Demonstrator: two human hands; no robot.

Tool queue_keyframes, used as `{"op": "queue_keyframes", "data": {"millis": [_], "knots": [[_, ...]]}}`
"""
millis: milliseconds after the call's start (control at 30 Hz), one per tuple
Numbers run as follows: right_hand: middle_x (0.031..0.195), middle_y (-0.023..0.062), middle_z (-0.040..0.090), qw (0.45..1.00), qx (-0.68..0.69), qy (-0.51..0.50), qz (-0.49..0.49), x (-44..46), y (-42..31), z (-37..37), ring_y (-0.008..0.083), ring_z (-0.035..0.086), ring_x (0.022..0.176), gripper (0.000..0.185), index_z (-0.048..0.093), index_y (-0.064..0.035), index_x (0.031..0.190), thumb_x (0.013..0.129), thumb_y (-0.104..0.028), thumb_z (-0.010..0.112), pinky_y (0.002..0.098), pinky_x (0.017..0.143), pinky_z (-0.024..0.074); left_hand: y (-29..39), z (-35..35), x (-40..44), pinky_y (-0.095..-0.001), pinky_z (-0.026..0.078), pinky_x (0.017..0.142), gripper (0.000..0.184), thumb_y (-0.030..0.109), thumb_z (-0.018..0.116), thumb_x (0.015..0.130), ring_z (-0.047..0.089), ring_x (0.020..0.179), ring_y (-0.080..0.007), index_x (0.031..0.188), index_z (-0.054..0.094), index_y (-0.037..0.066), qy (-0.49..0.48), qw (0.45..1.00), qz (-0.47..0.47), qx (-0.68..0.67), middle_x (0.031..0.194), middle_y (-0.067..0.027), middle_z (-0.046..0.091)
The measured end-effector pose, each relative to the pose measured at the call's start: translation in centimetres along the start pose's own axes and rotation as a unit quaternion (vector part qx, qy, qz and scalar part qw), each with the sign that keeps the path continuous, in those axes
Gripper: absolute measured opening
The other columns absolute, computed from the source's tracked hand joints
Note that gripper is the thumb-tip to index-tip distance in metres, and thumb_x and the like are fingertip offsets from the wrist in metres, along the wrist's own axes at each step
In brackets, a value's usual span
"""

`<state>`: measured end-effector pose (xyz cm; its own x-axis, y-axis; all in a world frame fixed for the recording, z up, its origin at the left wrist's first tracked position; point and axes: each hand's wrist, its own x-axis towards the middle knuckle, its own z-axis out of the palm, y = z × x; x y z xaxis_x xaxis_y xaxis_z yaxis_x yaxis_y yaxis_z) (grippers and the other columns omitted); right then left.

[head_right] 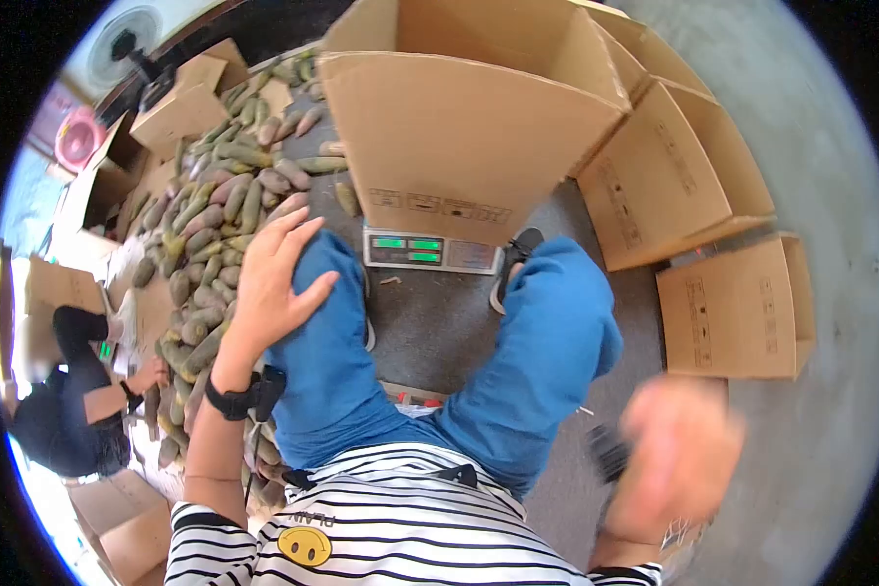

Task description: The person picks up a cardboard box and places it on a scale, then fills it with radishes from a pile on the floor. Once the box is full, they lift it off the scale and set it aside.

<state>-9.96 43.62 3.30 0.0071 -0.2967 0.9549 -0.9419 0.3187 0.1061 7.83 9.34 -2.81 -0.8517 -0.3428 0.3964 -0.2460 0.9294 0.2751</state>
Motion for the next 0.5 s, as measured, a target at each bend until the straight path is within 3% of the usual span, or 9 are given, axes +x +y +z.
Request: {"op": "queue_keyframes", "data": {"millis": [33, 67, 100, 133, 167, 233, 367, 433, 500], "knots": [[0.083, 0.0027, 0.059, 0.916, 0.36, -0.002, 0.178, 0.3, -3.2, -2.2, 0.0164, 0.052, 0.077, 0.013, 0.058, -0.0058, 0.095, 0.086, -0.015, 0.054, 0.0277, 0.071, 0.0395, 0.0, 0.0, -0.3, -0.0411, 0.034, 0.101, 0.056, 0.023, 0.069, 0.074, 0.044, 0.12, -0.0343, 0.124, 0.05, 0.004, 0.011, 0.999, -0.007, -0.039, 0.129, -0.0176, 0.047], [0.077, -0.0023, 0.055, 0.677, 0.661, -0.012, 0.324, 1.9, -7.1, -3.3, 0.014, 0.047, 0.071, 0.019, 0.057, -0.0106, 0.097, 0.084, -0.024, 0.058, 0.0265, 0.065, 0.0353, -0.2, 0.3, -1.0, -0.0414, 0.034, 0.101, 0.056, 0.024, 0.068, 0.075, 0.044, 0.12, -0.0355, 0.123, 0.05, 0.003, 0.031, 0.994, -0.036, -0.1, 0.13, -0.0185, 0.046], [0.077, -0.0023, 0.055, 0.667, 0.674, -0.015, 0.317, 4.8, -10.5, -1.2, 0.014, 0.047, 0.071, 0.019, 0.057, -0.0106, 0.097, 0.084, -0.024, 0.058, 0.0265, 0.065, 0.0353, -0.6, 0.4, -1.8, -0.0417, 0.034, 0.101, 0.055, 0.024, 0.068, 0.077, 0.043, 0.12, -0.0367, 0.123, 0.05, 0.001, 0.054, 0.983, -0.064, -0.161, 0.13, -0.0193, 0.045], [0.07, 0.0029, 0.055, 0.622, 0.705, 0.189, 0.283, 8.2, -14.3, 1.4, 0.0149, 0.051, 0.061, 0.016, 0.055, -0.0084, 0.076, 0.088, -0.02, 0.052, 0.0328, 0.069, 0.0461, -1.1, 0.4, -2.9, -0.0396, 0.033, 0.102, 0.053, 0.026, 0.065, 0.081, 0.042, 0.122, -0.0356, 0.123, 0.049, 0.0, 0.067, 0.975, -0.101, -0.187, 0.129, -0.0201, 0.046], [0.063, 0.0082, 0.055, 0.547, 0.703, 0.385, 0.241, 9.8, -16.3, 2.8, 0.0159, 0.055, 0.052, 0.038, 0.053, -0.0061, 0.056, 0.092, -0.016, 0.046, 0.039, 0.074, 0.0569, -2.3, 0.9, -4.5, -0.0396, 0.033, 0.102, 0.053, 0.026, 0.065, 0.081, 0.042, 0.122, -0.0356, 0.123, 0.049, 0.0, 0.075, 0.975, -0.109, -0.179, 0.129, -0.0201, 0.046], [0.072, 0.0078, 0.057, 0.512, 0.756, 0.327, 0.241, 8.6, -16.7, 2.5, 0.0153, 0.058, 0.062, 0.026, 0.056, -0.005, 0.063, 0.088, -0.011, 0.051, 0.0348, 0.07, 0.0565, -5.9, 3.0, -8.8, -0.0377, 0.035, 0.1, 0.053, 0.028, 0.062, 0.083, 0.045, 0.12, -0.0342, 0.125, 0.047, -0.002, 0.043, 0.899, -0.273, -0.339, 0.127, -0.0213, 0.048], [0.088, 0.0076, 0.058, 0.457, 0.858, 0.166, 0.163, 7.0, -15.2, 3.7, 0.0185, 0.06, 0.078, 0.002, 0.06, -0.0033, 0.08, 0.08, -0.002, 0.06, 0.0305, 0.066, 0.0554, -10.0, 5.4, -18.2, -0.0389, 0.041, 0.094, 0.054, 0.033, 0.061, 0.083, 0.051, 0.111, -0.0358, 0.121, 0.049, -0.003, -0.14, 0.875, -0.423, -0.188, 0.123, -0.0219, 0.05], [0.091, 0.0077, 0.058, 0.442, 0.881, 0.109, 0.13, 6.3, -15.0, 4.3, 0.0204, 0.06, 0.081, 0.007, 0.06, -0.003, 0.085, 0.078, 0.0, 0.062, 0.0305, 0.066, 0.0551, -10.7, 6.5, -22.2, -0.0397, 0.042, 0.093, 0.054, 0.033, 0.062, 0.081, 0.051, 0.11, -0.0365, 0.12, 0.049, -0.002, -0.166, 0.876, -0.431, -0.139, 0.12, -0.0217, 0.051], [0.1, 0.01, 0.056, 0.458, 0.88, 0.102, 0.072, 5.5, -15.0, 5.1, 0.0236, 0.057, 0.092, 0.02, 0.057, -0.0048, 0.097, 0.08, -0.013, 0.063, 0.0355, 0.08, 0.0483, -11.4, 8.0, -25.2, -0.0406, 0.043, 0.092, 0.055, 0.033, 0.064, 0.08, 0.052, 0.109, -0.0372, 0.12, 0.049, -0.002, -0.194, 0.875, -0.435, -0.09, 0.117, -0.0215, 0.052]]}}
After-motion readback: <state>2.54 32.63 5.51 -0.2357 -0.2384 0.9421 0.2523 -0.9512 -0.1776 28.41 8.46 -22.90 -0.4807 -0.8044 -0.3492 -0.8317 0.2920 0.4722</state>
